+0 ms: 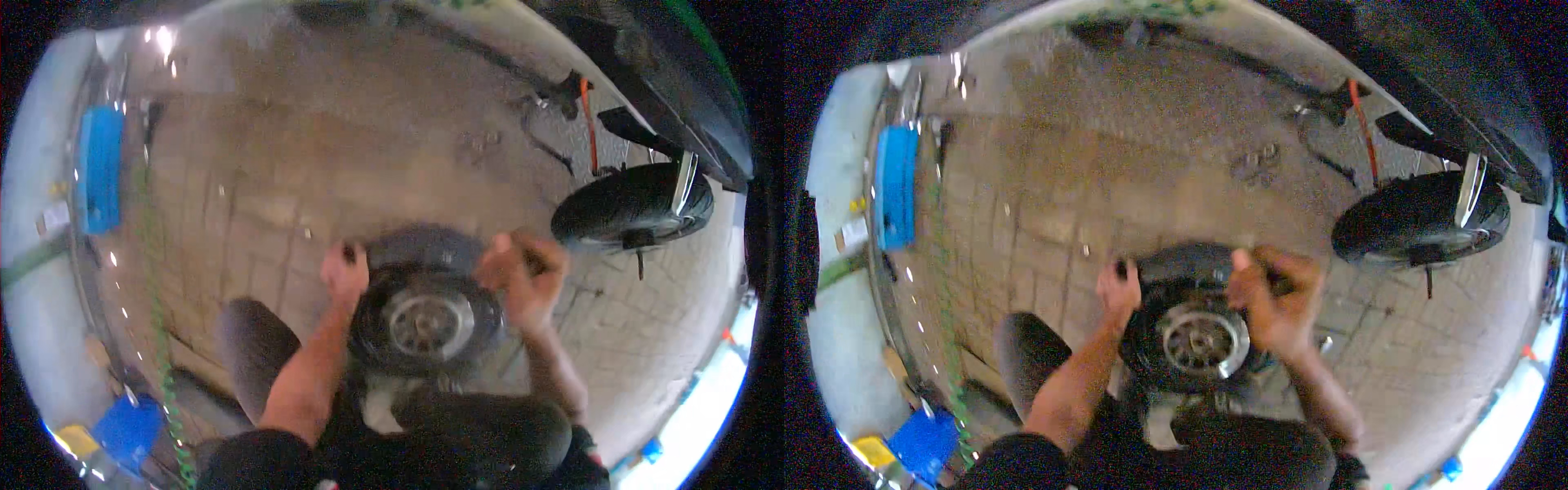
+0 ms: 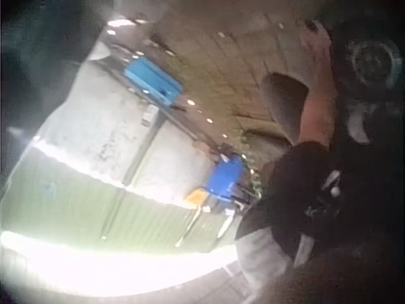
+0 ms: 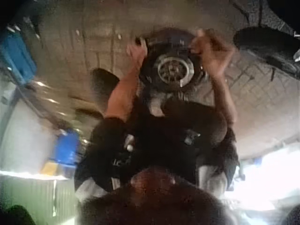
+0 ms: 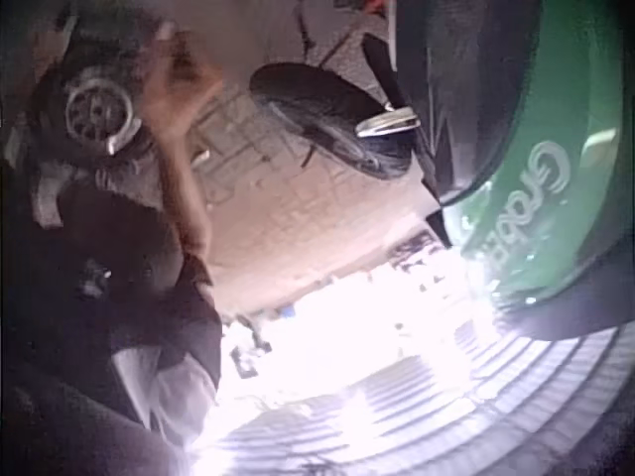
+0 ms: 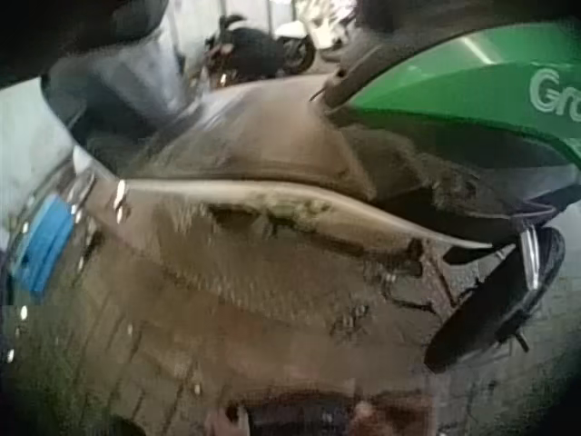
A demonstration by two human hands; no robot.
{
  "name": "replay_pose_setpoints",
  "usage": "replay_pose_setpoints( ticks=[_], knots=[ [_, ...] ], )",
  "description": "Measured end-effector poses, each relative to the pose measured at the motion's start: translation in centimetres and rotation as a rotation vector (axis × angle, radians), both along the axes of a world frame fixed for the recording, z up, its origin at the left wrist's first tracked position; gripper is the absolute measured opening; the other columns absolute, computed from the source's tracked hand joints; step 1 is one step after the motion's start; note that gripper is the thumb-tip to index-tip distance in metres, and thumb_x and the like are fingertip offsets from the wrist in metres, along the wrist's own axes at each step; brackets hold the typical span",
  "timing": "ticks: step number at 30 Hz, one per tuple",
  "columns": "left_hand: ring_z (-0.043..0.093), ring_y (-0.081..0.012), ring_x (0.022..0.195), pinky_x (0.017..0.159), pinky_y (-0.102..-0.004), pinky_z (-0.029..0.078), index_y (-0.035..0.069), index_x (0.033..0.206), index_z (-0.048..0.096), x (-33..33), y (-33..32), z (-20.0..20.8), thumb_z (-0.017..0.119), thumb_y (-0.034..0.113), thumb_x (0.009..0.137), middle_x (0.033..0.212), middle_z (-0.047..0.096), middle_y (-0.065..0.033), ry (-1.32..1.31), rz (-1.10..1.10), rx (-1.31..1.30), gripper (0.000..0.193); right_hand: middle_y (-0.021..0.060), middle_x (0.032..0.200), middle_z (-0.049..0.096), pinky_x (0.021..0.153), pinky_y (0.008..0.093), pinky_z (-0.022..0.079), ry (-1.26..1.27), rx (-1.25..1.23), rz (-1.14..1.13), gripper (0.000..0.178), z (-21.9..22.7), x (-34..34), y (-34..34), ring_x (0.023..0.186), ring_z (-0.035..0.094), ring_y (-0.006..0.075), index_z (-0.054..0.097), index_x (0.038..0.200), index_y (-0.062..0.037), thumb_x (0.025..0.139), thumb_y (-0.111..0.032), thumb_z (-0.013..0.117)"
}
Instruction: The person works on a scooter wheel by hand and using a tool. The person removes a tire from a wheel hub and then uses a screwdriver to pry and work on the rim and tire.
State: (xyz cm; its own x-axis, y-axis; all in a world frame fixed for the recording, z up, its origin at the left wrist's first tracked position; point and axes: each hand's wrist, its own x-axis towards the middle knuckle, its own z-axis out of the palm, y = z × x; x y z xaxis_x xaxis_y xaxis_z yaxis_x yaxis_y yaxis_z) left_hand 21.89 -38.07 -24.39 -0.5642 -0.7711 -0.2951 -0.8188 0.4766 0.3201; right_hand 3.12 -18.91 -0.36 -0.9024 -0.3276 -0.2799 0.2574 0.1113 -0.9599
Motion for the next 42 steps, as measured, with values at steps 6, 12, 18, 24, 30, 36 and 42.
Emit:
replay_pose_setpoints(
  ticks=[6, 12, 18, 24, 30, 36, 42],
  knots=[
    [0.065, -0.0399, 0.106, 0.095, -0.0504, 0.05, 0.004, 0.119, 0.068, 1.4, 0.4, -1.3, 0.071, 0.04, 0.084, 0.109, 0.069, -0.0216, 0.15, 0.006, -0.037, 0.051, 0.0092, 0.084, 0.059, 0.077, 0.0376, 0.053, 0.107, -0.236, 0.025, 0.022, -3.0, 4.1, 7.2, 0.08, 0.06, 0.0184, 0.053, 0.104, -0.0004, 0.1, -0.021, 0.06],
    [0.066, -0.0414, 0.105, 0.095, -0.0492, 0.05, 0.005, 0.111, 0.071, 1.4, 0.2, -0.7, 0.065, 0.044, 0.089, 0.107, 0.071, -0.0222, -0.009, 0.054, 0.016, 0.045, 0.0152, 0.11, 0.07, 0.1, 0.04, 0.048, -0.153, 0.093, -0.146, 0.039, -4.0, 12.1, 10.4, 0.099, 0.063, 0.0222, 0.062, 0.12, 0.0027, 0.102, -0.032, 0.058],
    [0.063, -0.0387, 0.112, 0.1, -0.0475, 0.048, 0.003, 0.121, 0.067, 0.8, 0.3, 0.3, 0.065, 0.046, 0.087, 0.115, 0.069, -0.0219, 0.004, 0.057, 0.083, 0.056, 0.0161, 0.126, 0.068, 0.102, 0.0384, 0.046, -0.388, 0.347, 0.386, 0.045, -3.6, 15.2, 14.4, 0.117, 0.062, 0.0226, 0.058, 0.135, 0.0004, 0.093, -0.01, 0.069],
    [0.064, -0.0368, 0.11, 0.099, -0.047, 0.047, 0.003, 0.115, 0.068, 0.7, 0.4, -0.1, 0.061, 0.046, 0.089, 0.113, 0.07, -0.0195, 0.006, 0.049, 0.06, 0.051, 0.0244, 0.12, 0.066, 0.095, 0.0442, 0.053, 0.071, 0.636, 0.635, 0.049, -6.5, 18.0, 14.8, 0.109, 0.065, 0.044, 0.058, 0.136, -0.002, 0.089, -0.007, 0.07],
    [0.065, -0.036, 0.105, 0.096, -0.0481, 0.048, 0.003, 0.114, 0.068, 1.1, 0.8, -0.5, 0.063, 0.042, 0.089, 0.106, 0.071, -0.0183, 0.048, 0.011, -0.054, 0.046, 0.0211, 0.113, 0.065, 0.078, 0.0466, 0.058, 0.175, 0.652, 0.496, 0.047, -10.1, 21.4, 14.1, 0.095, 0.068, 0.0417, 0.062, 0.135, -0.0099, 0.088, -0.008, 0.07],
    [0.064, -0.0387, 0.101, 0.092, -0.0501, 0.048, 0.004, 0.114, 0.068, 1.6, 1.1, -1.5, 0.063, 0.039, 0.09, 0.102, 0.07, -0.0203, 0.122, -0.019, -0.19, 0.043, 0.0204, 0.11, 0.064, 0.072, 0.0471, 0.058, 0.192, 0.657, 0.489, 0.05, -9.0, 20.8, 14.5, 0.09, 0.068, 0.0411, 0.061, 0.135, -0.0096, 0.086, -0.008, 0.07],
    [0.064, -0.0413, 0.099, 0.093, -0.0504, 0.048, 0.004, 0.115, 0.068, 1.6, 1.0, -1.6, 0.062, 0.042, 0.091, 0.1, 0.071, -0.0206, 0.045, -0.005, -0.173, 0.046, 0.0224, 0.109, 0.063, 0.07, 0.0477, 0.058, 0.149, 0.69, 0.557, 0.047, -8.7, 19.3, 14.4, 0.087, 0.067, 0.0429, 0.061, 0.132, -0.0062, 0.085, -0.006, 0.07]
  ],
)
